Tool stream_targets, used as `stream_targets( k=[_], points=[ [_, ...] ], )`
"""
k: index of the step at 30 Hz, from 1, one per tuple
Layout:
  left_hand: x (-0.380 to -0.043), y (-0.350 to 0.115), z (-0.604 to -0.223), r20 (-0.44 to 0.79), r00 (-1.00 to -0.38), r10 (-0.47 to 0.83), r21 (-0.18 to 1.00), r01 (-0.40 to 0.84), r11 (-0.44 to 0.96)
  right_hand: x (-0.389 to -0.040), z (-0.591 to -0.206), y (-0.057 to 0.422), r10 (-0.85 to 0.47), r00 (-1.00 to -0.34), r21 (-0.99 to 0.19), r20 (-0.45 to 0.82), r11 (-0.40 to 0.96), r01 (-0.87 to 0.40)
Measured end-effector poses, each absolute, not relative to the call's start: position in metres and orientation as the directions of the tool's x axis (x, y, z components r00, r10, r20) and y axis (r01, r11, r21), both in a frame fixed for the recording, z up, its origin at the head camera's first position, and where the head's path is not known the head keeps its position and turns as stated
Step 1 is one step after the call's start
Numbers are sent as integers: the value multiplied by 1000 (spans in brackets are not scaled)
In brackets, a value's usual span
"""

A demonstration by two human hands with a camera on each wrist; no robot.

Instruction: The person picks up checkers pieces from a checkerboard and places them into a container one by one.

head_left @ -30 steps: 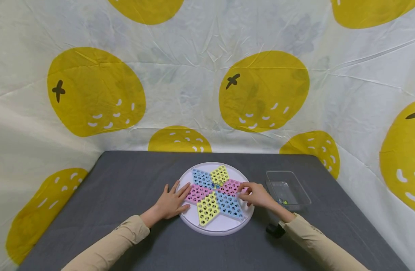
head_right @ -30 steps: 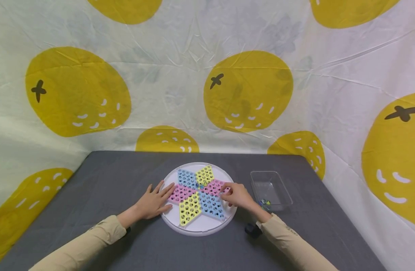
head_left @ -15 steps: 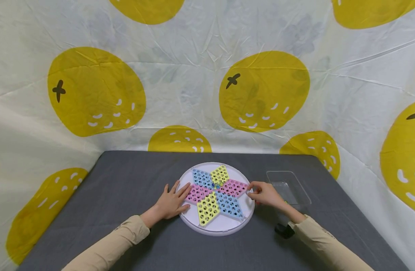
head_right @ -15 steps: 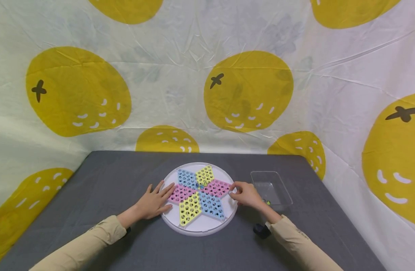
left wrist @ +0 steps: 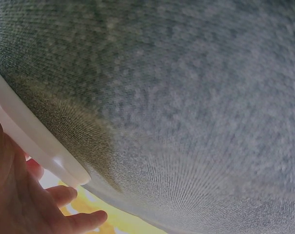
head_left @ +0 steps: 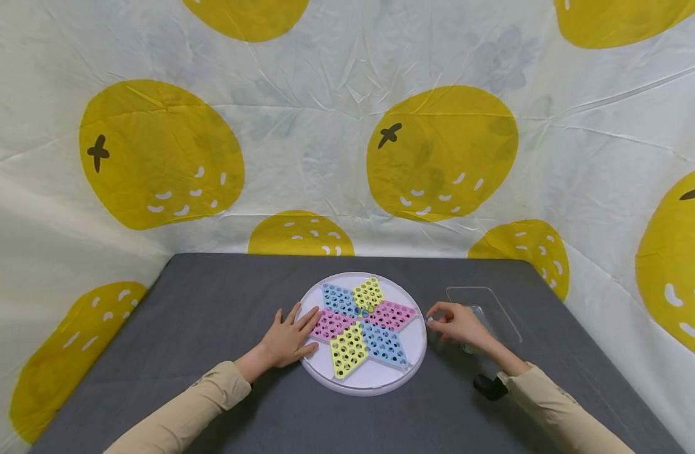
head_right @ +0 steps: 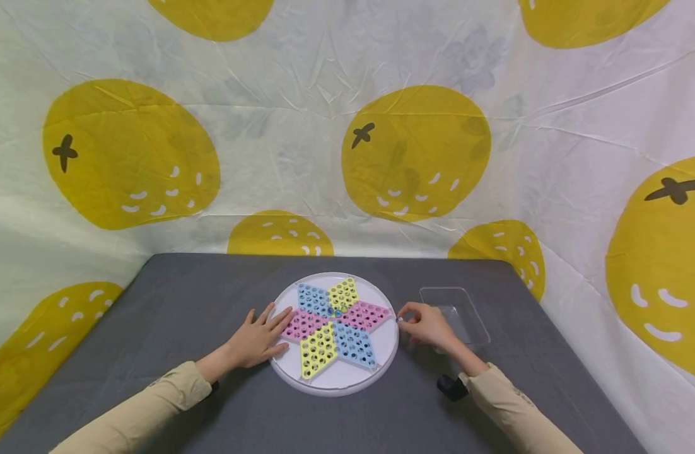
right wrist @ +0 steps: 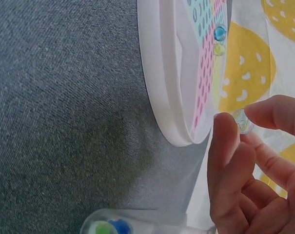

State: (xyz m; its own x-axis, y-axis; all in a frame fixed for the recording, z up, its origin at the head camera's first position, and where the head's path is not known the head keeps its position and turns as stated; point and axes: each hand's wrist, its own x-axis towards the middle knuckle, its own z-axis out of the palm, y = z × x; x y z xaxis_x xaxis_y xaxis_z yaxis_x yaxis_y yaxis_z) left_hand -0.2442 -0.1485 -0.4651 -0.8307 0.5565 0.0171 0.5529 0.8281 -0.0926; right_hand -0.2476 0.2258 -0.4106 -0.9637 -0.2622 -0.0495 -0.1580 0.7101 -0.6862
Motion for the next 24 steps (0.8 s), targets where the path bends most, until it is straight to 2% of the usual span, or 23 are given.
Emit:
stream_targets(
  k=[16, 24],
  points=[
    [-244, -149, -465, 12, -832, 555, -83, 552, 830, -245, -398, 250, -241, -970, -675, -10, 718, -172],
    [-245, -154, -474, 97, -803, 588, -19, 589, 808, -243, -399, 264, -230, -973, -665, -10, 728, -165]
  ],
)
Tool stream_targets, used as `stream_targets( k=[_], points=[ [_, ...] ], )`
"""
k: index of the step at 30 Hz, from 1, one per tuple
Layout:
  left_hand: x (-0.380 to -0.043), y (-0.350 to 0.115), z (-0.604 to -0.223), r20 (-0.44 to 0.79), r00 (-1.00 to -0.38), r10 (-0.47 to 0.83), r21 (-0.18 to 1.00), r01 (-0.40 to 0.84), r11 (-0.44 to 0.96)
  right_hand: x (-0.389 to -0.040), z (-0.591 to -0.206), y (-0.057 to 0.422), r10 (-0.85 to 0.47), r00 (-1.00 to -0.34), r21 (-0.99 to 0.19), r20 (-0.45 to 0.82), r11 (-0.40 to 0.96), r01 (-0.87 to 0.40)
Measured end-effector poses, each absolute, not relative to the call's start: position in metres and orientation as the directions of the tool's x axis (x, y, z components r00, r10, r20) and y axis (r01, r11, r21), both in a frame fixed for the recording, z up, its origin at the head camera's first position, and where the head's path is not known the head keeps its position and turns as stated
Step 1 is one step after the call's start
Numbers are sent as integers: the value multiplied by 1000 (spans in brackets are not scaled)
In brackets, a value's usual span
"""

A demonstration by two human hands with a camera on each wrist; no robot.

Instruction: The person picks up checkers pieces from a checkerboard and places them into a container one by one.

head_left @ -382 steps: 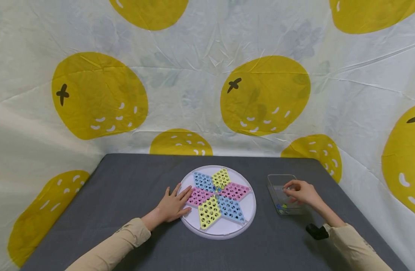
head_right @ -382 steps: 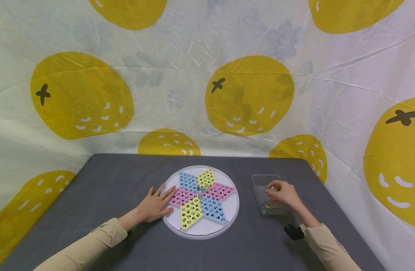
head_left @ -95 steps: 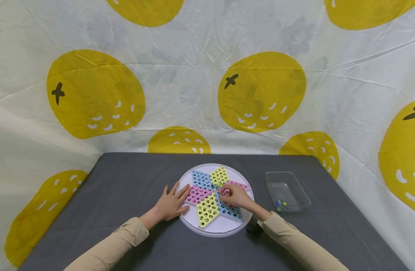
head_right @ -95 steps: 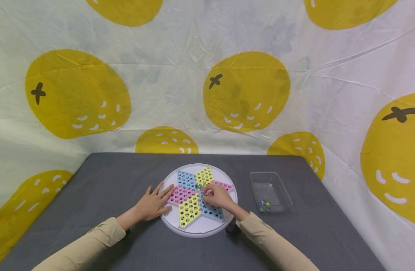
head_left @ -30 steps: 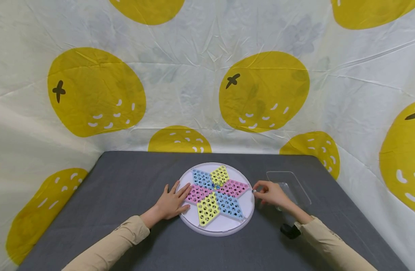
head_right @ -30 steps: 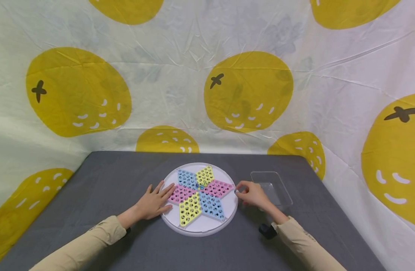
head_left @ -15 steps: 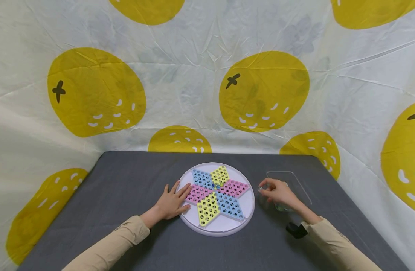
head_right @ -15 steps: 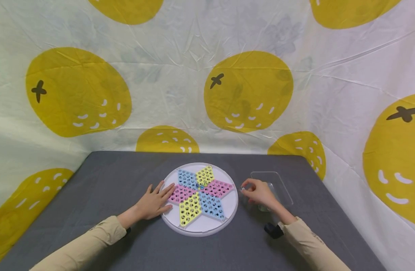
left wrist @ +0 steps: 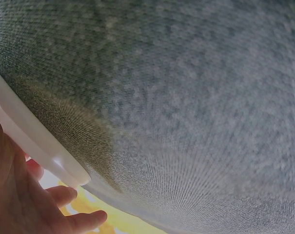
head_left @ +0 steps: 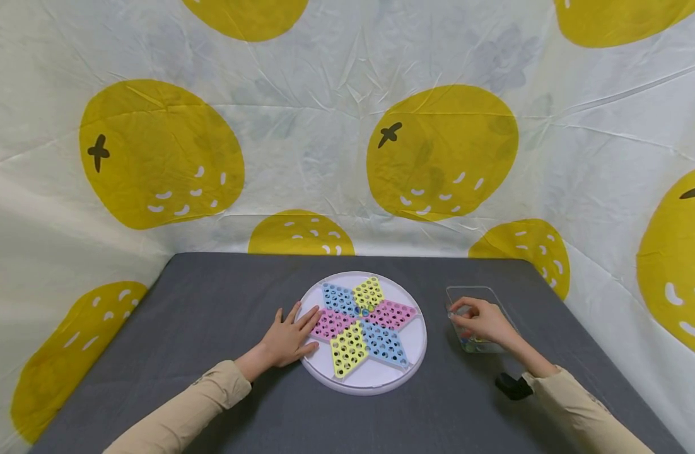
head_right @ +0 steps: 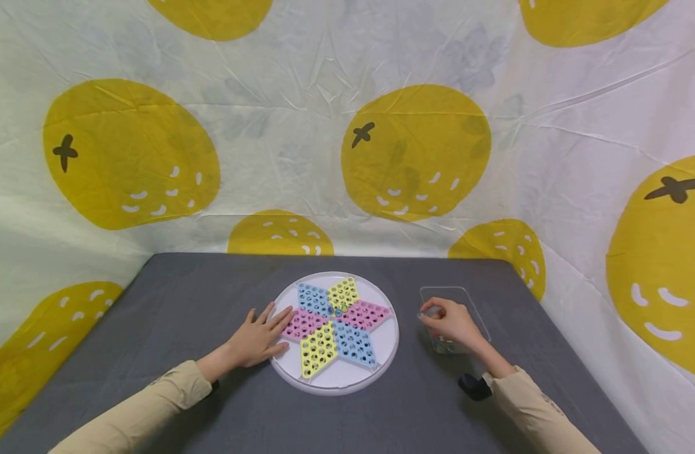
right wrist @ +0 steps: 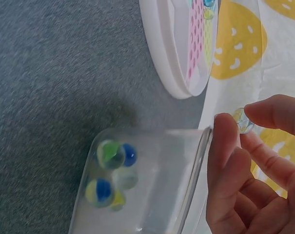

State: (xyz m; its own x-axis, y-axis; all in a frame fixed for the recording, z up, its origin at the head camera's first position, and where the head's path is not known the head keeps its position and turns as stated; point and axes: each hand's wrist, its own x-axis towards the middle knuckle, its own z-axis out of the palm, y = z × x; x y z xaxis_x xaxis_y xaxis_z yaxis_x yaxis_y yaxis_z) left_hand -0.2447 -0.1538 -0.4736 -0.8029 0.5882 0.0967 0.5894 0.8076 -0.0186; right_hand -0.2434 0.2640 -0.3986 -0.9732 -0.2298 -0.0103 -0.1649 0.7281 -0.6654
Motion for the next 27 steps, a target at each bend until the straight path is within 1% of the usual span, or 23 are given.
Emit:
stream_targets(
  k=[3, 5, 11, 19, 27],
  points=[
    [-245, -153, -473, 83, -808, 583, -32, 582, 812, -243, -399, 269, -224, -974, -668, -17, 727, -156],
    [-244, -151, -467, 43, -821, 569, -48, 567, 822, -243, -400, 273, -219, -976, -671, -19, 726, -150],
    [-244, -149, -463, -3, -832, 555, -80, 553, 829, -241, -400, 284, -241, -970, -655, 20, 730, -194],
    [-245, -149, -464, -3, -832, 555, -68, 554, 830, -241, -398, 297, -236, -972, -649, 20, 737, -192],
    [-243, -148, -461, 3, -827, 562, -72, 561, 825, -242, -398, 307, -194, -981, -631, 24, 758, -165]
  ],
)
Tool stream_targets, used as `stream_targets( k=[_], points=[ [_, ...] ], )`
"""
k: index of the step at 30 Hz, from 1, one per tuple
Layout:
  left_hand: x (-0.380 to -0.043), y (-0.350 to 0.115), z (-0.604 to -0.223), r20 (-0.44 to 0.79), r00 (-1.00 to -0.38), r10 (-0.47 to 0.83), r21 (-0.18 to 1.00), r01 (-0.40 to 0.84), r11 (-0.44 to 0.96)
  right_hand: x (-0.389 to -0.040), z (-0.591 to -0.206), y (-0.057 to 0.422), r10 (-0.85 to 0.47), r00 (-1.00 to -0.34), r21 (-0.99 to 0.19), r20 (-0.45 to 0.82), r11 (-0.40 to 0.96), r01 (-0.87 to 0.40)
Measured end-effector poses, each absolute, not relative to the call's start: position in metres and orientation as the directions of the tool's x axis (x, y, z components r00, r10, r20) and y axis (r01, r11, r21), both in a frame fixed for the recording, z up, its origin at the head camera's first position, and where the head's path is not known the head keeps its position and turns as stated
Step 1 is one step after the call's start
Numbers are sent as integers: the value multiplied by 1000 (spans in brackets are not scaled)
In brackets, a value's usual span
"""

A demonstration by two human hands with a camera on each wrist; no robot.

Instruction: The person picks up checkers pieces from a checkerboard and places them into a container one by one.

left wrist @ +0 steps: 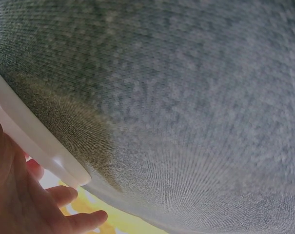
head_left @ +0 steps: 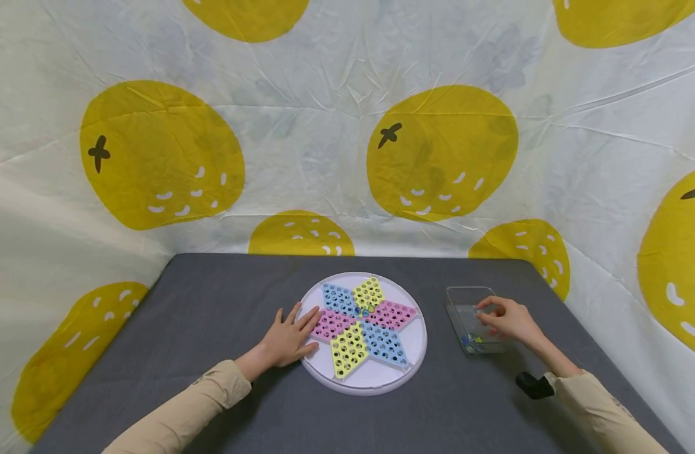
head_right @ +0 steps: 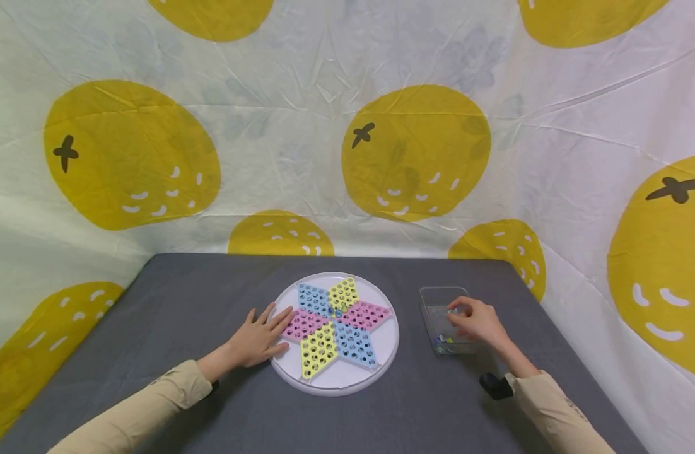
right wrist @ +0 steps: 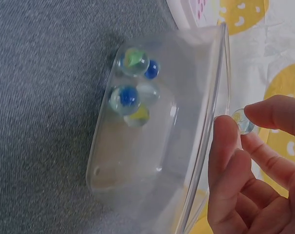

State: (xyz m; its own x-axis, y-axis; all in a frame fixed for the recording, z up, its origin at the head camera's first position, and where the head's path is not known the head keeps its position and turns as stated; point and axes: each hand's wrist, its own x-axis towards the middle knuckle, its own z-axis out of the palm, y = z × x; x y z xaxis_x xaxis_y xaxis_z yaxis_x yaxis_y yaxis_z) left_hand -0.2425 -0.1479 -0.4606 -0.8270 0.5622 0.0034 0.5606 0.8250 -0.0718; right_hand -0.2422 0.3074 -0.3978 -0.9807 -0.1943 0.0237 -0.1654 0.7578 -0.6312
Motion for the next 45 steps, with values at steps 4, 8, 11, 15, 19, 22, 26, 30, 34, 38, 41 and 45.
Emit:
stream_targets(
  k=[4, 8, 11, 15, 19, 22, 26, 30, 34, 38, 41, 45],
  points=[
    [-242, -148, -460, 3, -828, 561, -73, 560, 825, -242, -398, 312, -179, -984, -623, 16, 768, -150],
    [-243, -148, -461, 4, -826, 564, -68, 562, 824, -242, -398, 316, -169, -986, -626, 3, 768, -134],
    [-243, -148, -461, 7, -825, 565, -67, 563, 823, -242, -398, 318, -166, -986, -622, -2, 772, -129],
    [-243, -148, -461, 5, -827, 562, -72, 561, 825, -242, -398, 320, -164, -987, -613, -2, 779, -128],
    [-243, -148, -461, 3, -830, 558, -70, 557, 828, -242, -398, 320, -163, -987, -611, 2, 780, -130],
    [-242, -148, -460, 1, -831, 556, -68, 554, 829, -242, -398, 320, -161, -987, -615, -2, 779, -126],
    [-242, -148, -461, -3, -833, 553, -74, 551, 831, -243, -398, 320, -162, -987, -617, -1, 777, -127],
    [-242, -148, -461, -6, -834, 552, -75, 551, 831, -242, -397, 319, -165, -986, -613, 1, 779, -131],
    [-242, -148, -461, 3, -828, 561, -70, 559, 826, -241, -396, 317, -164, -986, -611, 0, 781, -130],
    [-242, -148, -461, 2, -828, 561, -74, 559, 826, -241, -396, 316, -162, -987, -616, 0, 778, -128],
    [-243, -148, -461, 1, -829, 560, -77, 558, 826, -242, -396, 315, -158, -987, -618, 2, 776, -126],
    [-243, -148, -461, 1, -829, 560, -82, 558, 826, -243, -396, 312, -165, -986, -618, 13, 774, -138]
  ],
)
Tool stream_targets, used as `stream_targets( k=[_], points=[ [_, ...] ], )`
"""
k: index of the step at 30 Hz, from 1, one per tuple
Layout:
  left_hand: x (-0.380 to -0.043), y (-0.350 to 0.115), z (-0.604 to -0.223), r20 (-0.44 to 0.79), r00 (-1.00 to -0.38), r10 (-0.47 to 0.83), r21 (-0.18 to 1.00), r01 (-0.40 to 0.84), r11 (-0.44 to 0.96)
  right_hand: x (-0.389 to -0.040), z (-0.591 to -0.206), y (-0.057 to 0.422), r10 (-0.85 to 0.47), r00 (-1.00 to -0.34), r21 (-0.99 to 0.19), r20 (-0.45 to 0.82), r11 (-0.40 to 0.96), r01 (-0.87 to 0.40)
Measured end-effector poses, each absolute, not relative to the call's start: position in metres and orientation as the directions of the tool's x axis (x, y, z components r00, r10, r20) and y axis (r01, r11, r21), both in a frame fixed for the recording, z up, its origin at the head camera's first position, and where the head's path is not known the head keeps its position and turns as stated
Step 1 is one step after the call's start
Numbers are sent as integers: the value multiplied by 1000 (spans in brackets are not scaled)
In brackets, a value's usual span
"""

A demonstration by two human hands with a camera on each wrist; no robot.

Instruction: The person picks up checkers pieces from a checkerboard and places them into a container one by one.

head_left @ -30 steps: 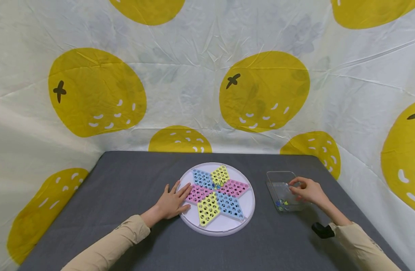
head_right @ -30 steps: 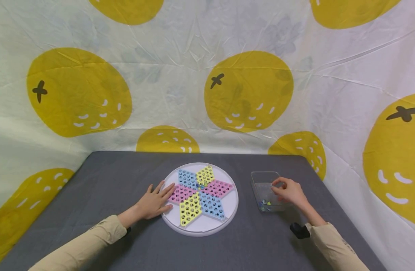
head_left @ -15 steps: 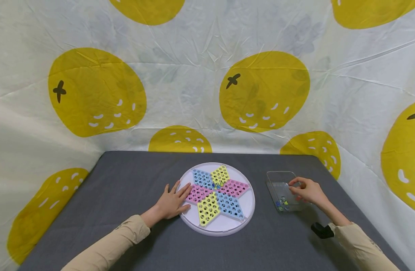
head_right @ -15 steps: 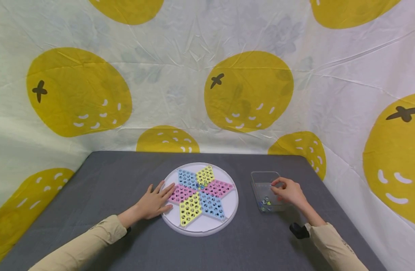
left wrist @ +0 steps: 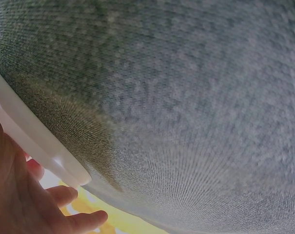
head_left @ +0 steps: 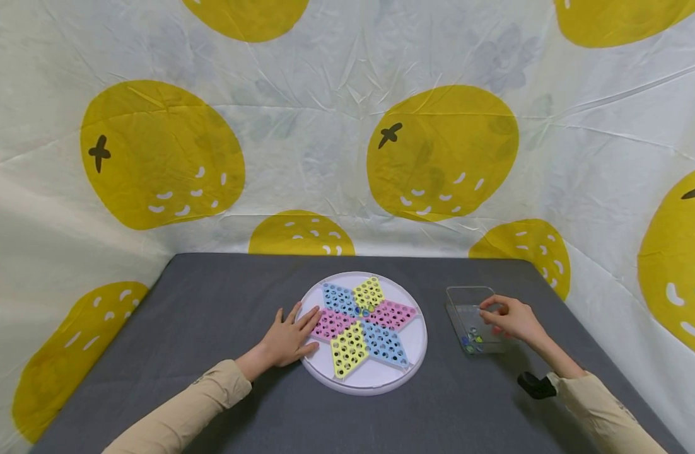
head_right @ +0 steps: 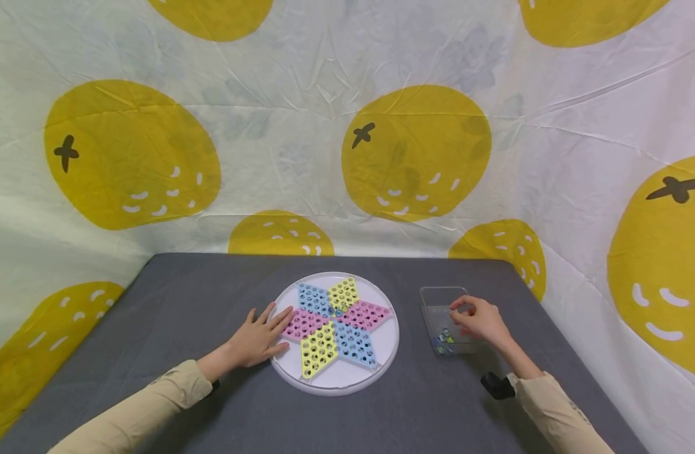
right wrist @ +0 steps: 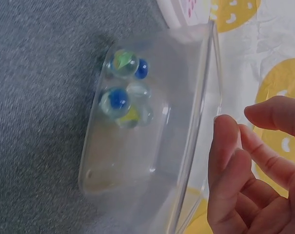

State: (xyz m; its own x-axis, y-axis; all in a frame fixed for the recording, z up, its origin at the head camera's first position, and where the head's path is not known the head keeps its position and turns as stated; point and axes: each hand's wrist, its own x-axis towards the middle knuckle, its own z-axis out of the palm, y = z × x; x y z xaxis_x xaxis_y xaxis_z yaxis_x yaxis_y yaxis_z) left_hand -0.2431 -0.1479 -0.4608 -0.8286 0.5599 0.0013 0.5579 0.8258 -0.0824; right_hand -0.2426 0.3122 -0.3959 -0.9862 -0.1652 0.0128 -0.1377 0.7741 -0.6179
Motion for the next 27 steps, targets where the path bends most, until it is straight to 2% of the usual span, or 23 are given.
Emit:
stream_targets(
  k=[27],
  points=[
    [-242, -148, -460, -9, -832, 555, -81, 554, 828, -248, -388, 272, -216, -976, -656, 34, 732, -185]
  ],
)
